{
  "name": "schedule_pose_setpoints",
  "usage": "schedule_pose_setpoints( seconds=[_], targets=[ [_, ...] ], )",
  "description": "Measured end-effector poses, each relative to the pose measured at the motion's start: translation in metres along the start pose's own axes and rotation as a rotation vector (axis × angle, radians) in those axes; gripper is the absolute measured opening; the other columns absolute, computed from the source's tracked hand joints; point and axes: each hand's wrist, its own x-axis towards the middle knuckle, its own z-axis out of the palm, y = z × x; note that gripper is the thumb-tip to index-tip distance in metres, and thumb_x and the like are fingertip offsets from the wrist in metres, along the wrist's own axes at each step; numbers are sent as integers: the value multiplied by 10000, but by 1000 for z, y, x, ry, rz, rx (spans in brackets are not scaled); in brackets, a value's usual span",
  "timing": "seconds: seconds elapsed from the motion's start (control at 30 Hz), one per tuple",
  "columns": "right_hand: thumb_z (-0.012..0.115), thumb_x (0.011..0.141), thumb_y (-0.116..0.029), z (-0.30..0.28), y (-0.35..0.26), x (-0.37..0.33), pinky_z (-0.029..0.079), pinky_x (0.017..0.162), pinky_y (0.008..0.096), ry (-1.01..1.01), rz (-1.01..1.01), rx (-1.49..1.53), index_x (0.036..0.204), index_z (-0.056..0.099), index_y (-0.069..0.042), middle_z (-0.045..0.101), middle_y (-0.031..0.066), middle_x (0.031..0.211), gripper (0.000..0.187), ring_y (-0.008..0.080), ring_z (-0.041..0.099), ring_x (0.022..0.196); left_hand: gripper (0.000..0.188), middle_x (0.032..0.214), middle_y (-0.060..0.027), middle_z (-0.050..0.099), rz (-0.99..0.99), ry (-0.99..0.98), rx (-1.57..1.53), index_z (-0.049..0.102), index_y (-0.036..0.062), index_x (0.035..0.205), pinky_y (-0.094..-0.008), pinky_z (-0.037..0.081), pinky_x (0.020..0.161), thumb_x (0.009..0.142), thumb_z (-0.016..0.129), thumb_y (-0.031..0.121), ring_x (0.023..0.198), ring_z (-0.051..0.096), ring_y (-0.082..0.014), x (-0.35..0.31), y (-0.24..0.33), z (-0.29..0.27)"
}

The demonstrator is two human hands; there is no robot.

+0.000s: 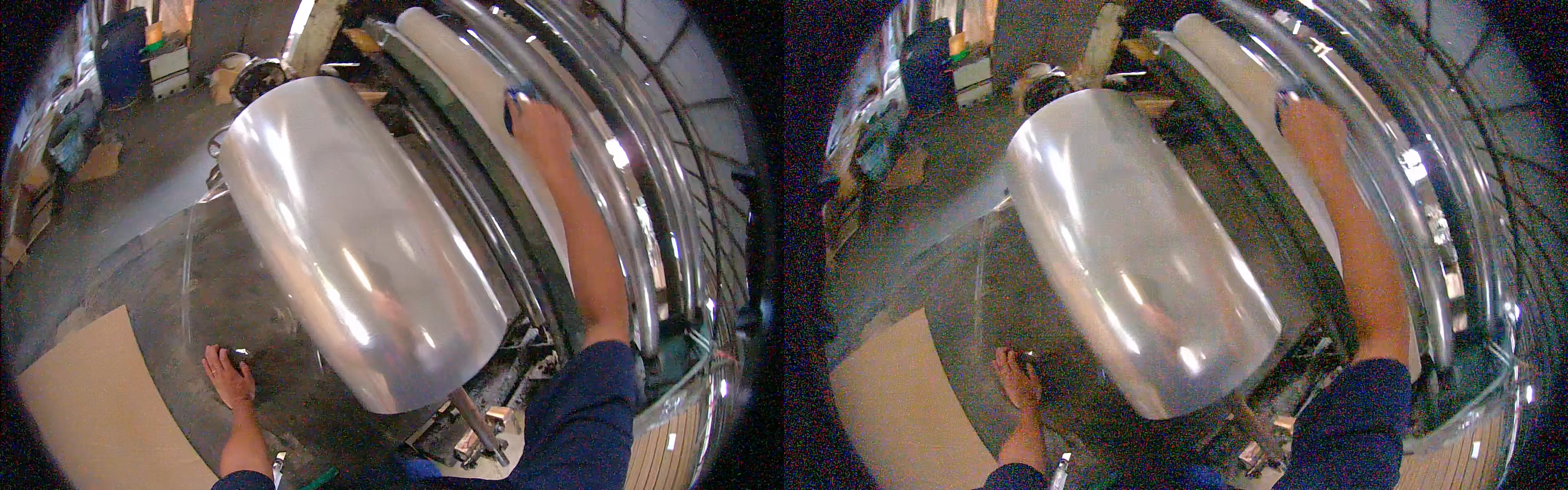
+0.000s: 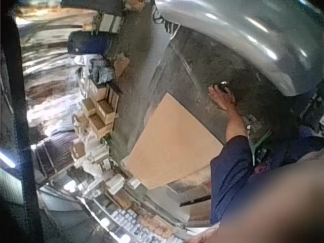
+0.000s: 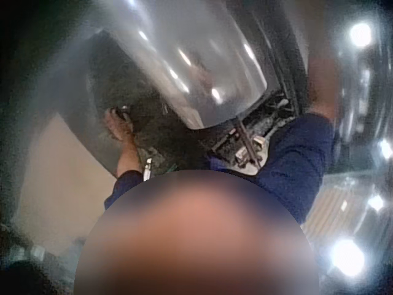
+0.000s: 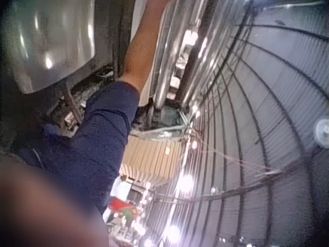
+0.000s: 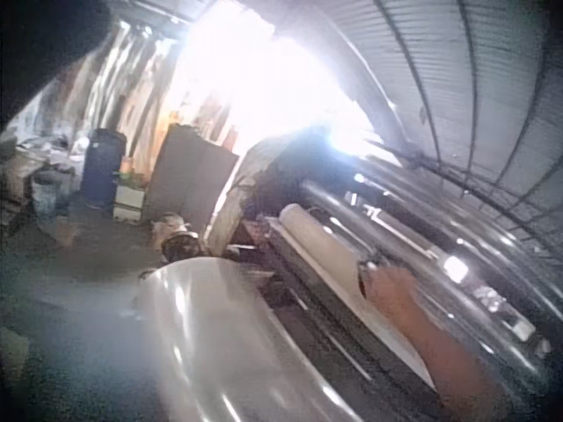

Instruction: The person wipes the surface of large metal rollers on a machine using a blue cloth. They repeatedly dip the cloth into a bucket of liquid and continue wiping different sections of the rollers. A coworker is visible nearby but not directly involved in the wiping.

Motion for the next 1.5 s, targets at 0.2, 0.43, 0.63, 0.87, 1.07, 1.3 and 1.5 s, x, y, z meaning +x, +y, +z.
schedule_pose_setpoints(
  seconds=[0.2,0.43,0.63,0.87,1.07,1.3,1.5],
  targets=[
    [472,938,-429,-35,104,-188,493,633,494,152,198,-82,833,670,-77,632,195,709,417,388,617,656,498,1399,-141,349,38,74,-33,439,-3,1207,-425,139,1175,772,627,148,1374,240,-294,1,0,3],
    [471,949,-363,-64,189,-357,481,573,452,-20,446,-175,798,650,-48,649,186,748,393,354,619,631,478,1417,-163,340,39,77,60,451,-4,1204,-436,127,1175,792,603,183,1382,229,-307,0,0,2],
    [468,956,-337,-56,186,-373,472,602,466,47,527,-145,867,658,-22,642,209,761,379,381,609,654,485,1406,-182,351,36,17,36,437,-12,1214,-448,122,1174,800,584,196,1382,235,-310,-1,2,-3],
    [480,946,-341,-33,152,-244,493,610,459,-3,373,-135,914,669,-49,653,191,775,349,365,635,686,494,1409,-182,350,71,74,24,425,-12,1217,-453,118,1174,799,585,197,1383,233,-313,-5,2,2],
    [443,950,-364,-3,97,-142,528,665,452,74,201,-141,967,664,-101,677,162,819,344,314,665,699,497,1406,-179,348,77,75,33,421,-20,1217,-457,111,1175,802,581,202,1385,224,-317,-1,4,2],
    [369,961,-432,19,-19,50,526,752,505,119,146,133,948,669,-80,668,212,896,462,398,656,814,483,1397,-170,341,23,-24,12,428,3,1193,-460,109,1173,783,575,210,1386,213,-314,-1,5,-6],
    [374,956,-441,37,-85,162,510,797,517,199,10,224,980,657,-91,663,200,971,450,401,641,898,482,1388,-157,346,17,40,1,418,35,1186,-455,101,1176,759,595,173,1381,221,-312,0,1,2]
  ],
)
